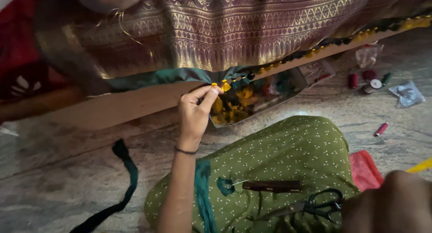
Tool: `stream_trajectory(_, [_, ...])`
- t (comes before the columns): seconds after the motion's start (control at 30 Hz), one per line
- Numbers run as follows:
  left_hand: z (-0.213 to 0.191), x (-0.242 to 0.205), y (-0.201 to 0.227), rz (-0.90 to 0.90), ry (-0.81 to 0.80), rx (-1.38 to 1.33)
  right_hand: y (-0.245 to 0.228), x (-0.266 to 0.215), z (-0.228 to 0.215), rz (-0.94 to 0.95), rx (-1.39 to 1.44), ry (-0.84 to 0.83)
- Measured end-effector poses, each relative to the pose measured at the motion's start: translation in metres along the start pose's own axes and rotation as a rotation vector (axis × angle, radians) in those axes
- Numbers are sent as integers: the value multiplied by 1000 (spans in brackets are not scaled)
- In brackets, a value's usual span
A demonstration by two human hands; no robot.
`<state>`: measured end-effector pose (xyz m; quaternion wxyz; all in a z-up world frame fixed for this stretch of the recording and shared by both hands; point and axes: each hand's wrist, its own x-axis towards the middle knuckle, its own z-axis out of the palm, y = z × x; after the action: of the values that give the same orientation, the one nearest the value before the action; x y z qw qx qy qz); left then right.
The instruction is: Attaching decorative tassels to the border of a fabric piece using a needle and thread.
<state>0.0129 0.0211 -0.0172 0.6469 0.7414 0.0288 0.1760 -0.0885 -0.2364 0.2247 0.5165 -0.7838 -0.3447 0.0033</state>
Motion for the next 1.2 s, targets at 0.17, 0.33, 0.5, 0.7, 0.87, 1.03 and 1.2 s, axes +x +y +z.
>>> stream_trajectory(0.17, [-3,4,3,-8,-47,-67,92,48,25,-15,-113,-82])
stream_trajectory(0.33, [-9,6,0,-89,-120,-231,191,104,71,-34,-127,-105])
stream_trajectory(0.5, [-14,9,-8,-188,-150,-299,207,115,86,-64,-160,-145])
stream_trajectory(0.7, [-7,5,-10,-223,-117,-354,210,116,94,-191,-258,-51])
stream_trajectory(0.87, [-1,1,-9,-159,-60,-289,213,118,88,-226,-338,-63])
stream_trajectory(1.03, [6,-5,7,-75,31,24,214,144,72,-337,-676,-166])
stream_trajectory(1.2, [21,-18,1,101,227,394,191,191,92,-719,-756,-152])
